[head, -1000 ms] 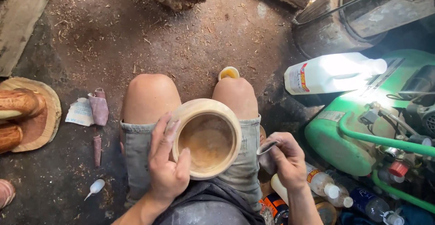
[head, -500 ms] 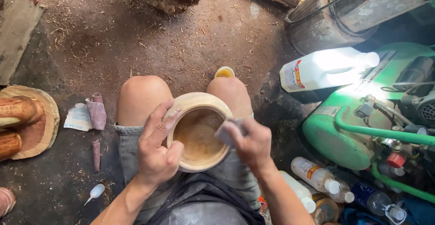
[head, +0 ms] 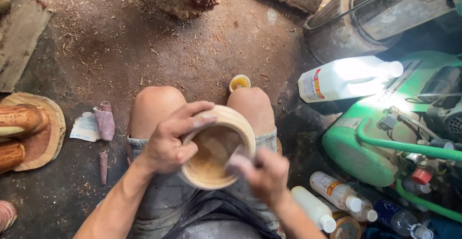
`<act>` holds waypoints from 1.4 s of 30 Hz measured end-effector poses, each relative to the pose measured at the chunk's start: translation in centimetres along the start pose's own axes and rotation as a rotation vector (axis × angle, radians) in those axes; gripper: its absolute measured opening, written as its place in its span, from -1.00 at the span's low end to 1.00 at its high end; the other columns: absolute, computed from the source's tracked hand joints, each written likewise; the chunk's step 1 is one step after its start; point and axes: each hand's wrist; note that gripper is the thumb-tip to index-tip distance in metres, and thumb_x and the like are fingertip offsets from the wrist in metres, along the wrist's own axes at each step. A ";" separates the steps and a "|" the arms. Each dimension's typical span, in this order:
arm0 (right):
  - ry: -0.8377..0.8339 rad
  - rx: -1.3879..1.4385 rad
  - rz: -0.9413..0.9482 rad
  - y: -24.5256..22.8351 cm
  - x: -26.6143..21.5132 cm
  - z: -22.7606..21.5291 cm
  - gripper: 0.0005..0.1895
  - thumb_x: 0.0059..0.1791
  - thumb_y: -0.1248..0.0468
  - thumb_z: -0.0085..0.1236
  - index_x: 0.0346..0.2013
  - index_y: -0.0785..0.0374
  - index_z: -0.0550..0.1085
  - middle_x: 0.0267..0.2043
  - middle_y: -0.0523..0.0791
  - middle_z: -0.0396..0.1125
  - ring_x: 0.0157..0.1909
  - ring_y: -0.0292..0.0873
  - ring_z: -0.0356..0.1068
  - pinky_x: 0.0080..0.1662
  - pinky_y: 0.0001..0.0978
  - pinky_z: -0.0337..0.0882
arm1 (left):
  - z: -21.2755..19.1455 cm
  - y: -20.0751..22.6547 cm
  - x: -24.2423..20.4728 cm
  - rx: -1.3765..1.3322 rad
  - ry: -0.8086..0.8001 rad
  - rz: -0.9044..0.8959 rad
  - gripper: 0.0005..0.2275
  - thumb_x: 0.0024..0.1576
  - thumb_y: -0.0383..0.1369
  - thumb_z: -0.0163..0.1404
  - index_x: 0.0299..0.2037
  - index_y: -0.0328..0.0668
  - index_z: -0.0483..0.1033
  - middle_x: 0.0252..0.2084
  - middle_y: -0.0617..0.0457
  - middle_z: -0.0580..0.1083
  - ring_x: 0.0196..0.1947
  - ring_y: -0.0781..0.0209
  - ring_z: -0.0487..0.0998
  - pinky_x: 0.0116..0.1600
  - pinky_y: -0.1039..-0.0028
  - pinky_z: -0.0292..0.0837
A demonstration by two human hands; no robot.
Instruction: Hand-sanding a wooden bowl to smooth the surface, including rotating the bowl and sanding both the interior and exterior.
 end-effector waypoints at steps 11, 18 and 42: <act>-0.036 0.074 -0.019 2.8 -0.8 1.2 -0.38 -0.24 -0.16 0.49 -0.75 0.11 0.26 -0.80 -0.11 0.13 -0.72 -0.02 0.20 -0.55 -0.32 0.24 | -1.2 -1.0 3.4 -0.122 -0.314 0.004 -0.34 -0.32 -0.68 -0.15 0.10 -0.23 0.60 0.13 -0.22 0.49 0.12 -0.14 0.53 0.21 0.02 0.41; -0.044 0.039 -0.038 5.8 4.9 1.9 -0.34 -0.26 -0.25 0.48 -0.72 0.09 0.25 -0.77 -0.11 0.10 -0.68 -0.03 0.24 -0.51 -0.38 0.26 | -0.8 -0.4 6.1 -0.113 -0.483 -0.005 -0.41 -0.30 -0.64 -0.14 0.02 -0.23 0.60 0.18 -0.22 0.50 0.08 -0.36 0.57 0.16 -0.07 0.47; -0.165 0.028 0.251 3.2 6.6 0.6 -0.37 -0.23 -0.08 0.52 -0.76 0.10 0.20 -0.70 -0.30 0.00 -0.56 -0.37 -0.06 -0.49 -0.37 0.02 | -1.4 -3.0 6.0 -0.144 -0.659 0.018 -0.47 -0.12 -0.42 -0.09 0.15 0.00 0.55 0.22 -0.06 0.41 0.19 0.04 0.48 0.31 0.25 0.34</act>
Point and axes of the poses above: each hand's wrist, its own x-axis towards the middle knuckle, its own z-axis out of the palm, y = z × x
